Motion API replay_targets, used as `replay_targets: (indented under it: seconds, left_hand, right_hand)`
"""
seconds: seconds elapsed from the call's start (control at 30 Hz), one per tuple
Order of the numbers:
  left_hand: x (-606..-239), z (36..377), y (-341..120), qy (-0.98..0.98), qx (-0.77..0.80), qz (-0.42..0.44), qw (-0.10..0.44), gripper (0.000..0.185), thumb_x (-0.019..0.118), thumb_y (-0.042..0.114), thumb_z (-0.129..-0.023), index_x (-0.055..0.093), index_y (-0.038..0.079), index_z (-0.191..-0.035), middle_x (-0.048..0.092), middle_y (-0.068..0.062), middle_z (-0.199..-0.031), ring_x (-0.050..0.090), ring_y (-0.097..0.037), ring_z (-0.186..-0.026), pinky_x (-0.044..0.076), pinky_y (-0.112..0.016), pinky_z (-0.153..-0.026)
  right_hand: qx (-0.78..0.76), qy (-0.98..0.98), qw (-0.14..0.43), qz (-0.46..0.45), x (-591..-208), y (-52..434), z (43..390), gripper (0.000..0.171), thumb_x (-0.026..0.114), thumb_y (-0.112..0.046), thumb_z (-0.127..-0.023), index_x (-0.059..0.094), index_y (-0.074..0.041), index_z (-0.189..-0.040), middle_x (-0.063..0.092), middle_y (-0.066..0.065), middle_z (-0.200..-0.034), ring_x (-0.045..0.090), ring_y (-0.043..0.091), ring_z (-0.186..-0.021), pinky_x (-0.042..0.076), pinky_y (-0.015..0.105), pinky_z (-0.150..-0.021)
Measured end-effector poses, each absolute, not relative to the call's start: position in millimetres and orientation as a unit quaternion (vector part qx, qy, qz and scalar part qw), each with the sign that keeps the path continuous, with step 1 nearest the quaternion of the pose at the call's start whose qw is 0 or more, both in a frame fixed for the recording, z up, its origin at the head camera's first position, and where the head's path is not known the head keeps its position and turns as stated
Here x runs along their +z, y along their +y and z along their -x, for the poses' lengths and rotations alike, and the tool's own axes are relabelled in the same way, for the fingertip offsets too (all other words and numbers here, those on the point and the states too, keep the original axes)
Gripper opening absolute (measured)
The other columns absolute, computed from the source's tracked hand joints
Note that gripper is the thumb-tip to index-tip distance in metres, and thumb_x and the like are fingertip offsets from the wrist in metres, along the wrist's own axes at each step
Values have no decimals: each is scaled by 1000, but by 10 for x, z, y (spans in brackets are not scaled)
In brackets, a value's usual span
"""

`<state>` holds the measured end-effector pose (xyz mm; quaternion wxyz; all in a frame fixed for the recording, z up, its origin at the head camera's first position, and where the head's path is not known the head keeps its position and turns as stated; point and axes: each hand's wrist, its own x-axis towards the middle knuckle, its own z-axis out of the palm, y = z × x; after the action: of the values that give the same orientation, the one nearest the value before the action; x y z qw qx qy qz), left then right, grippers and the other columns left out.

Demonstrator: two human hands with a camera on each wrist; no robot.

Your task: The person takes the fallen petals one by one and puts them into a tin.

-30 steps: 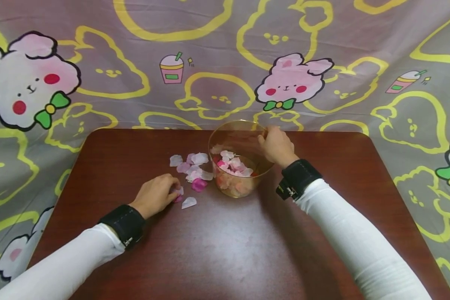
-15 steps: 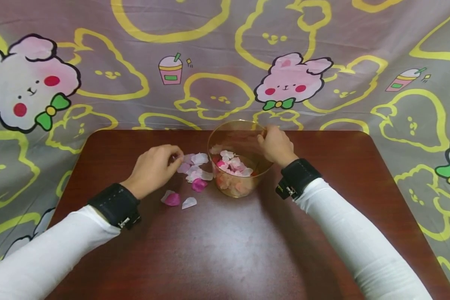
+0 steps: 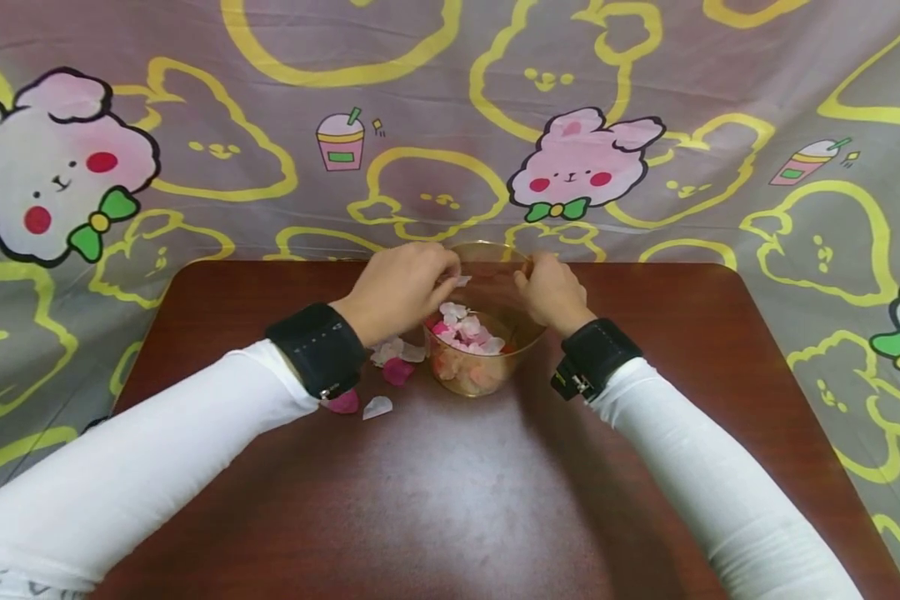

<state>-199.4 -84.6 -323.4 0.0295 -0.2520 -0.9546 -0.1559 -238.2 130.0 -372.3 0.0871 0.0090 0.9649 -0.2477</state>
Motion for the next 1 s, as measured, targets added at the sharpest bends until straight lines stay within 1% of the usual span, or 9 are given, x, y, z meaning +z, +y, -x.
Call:
replay_targets:
  seconds: [0.13,0.33,0.43,0.53,0.6,0.7,0.8,0.93,1.0]
  left_hand:
    - [-3293,2018,-706,-955,-116,273,1,16,63,19,-99,75,9,-98,73,-4,-89,65,-19,-81,55,-40,-72]
    - [-3383,2044,-599,-951,-84,296,-37,16,61,10,-96,73,10,-86,71,-4,-80,66,-22,-77,54,-40,-69]
    - [-3405,2039,-578,-947,-75,306,-62,10,67,15,-95,75,9,-93,75,-5,-90,70,-24,-86,56,-42,-78]
    - [-3387,2023,-586,-942,-92,313,-73,19,71,21,-93,76,8,-107,77,-7,-104,71,-26,-97,54,-43,-90]
    - [-3360,2011,-624,-941,-118,312,-58,24,70,24,-95,75,8,-112,76,-7,-110,69,-26,-104,51,-44,-96]
    - [-3322,1983,-778,-941,-176,290,-11,25,67,24,-97,73,8,-115,74,-8,-114,66,-26,-109,49,-45,-99]
    - [-3356,1921,-1046,-945,-227,234,21,25,64,24,-99,71,8,-116,72,-9,-118,65,-27,-115,50,-46,-99]
    - [-3568,1780,-1481,-954,-247,168,7,25,64,23,-99,71,8,-117,71,-11,-119,66,-29,-112,52,-49,-94]
    - [-3730,1695,-1671,-960,-233,157,-10,24,65,21,-97,71,7,-115,72,-12,-114,67,-29,-102,53,-49,-86]
  right_hand:
    - [-243,966,86,-9,-3729,1296,2386,24,49,-32,-104,54,-9,-99,51,6,-84,56,27,-80,36,38,-63]
    - [-241,967,84,-10,-3728,1293,2381,24,50,-32,-104,55,-9,-98,51,6,-83,56,27,-79,36,38,-63]
    - [-241,967,83,-11,-3727,1292,2379,23,50,-31,-104,54,-10,-96,50,5,-81,55,26,-77,36,38,-62]
    - [-243,966,84,-9,-3729,1298,2373,23,50,-31,-104,54,-9,-96,50,5,-80,55,26,-76,36,37,-61]
    - [-245,966,84,-8,-3734,1305,2370,23,50,-31,-104,54,-9,-97,50,6,-81,55,26,-76,36,37,-61]
    - [-248,965,84,-6,-3739,1315,2368,23,50,-31,-104,55,-9,-97,50,6,-81,55,26,-76,36,37,-61]
    - [-247,965,84,-6,-3743,1317,2378,24,50,-31,-104,55,-9,-96,50,5,-81,55,25,-76,36,37,-61]
    - [-244,966,86,-8,-3741,1309,2388,24,50,-32,-104,56,-9,-97,51,5,-81,55,25,-77,37,37,-62]
    - [-245,966,86,-10,-3738,1306,2385,24,50,-32,-104,56,-10,-98,51,5,-81,56,25,-77,37,37,-62]
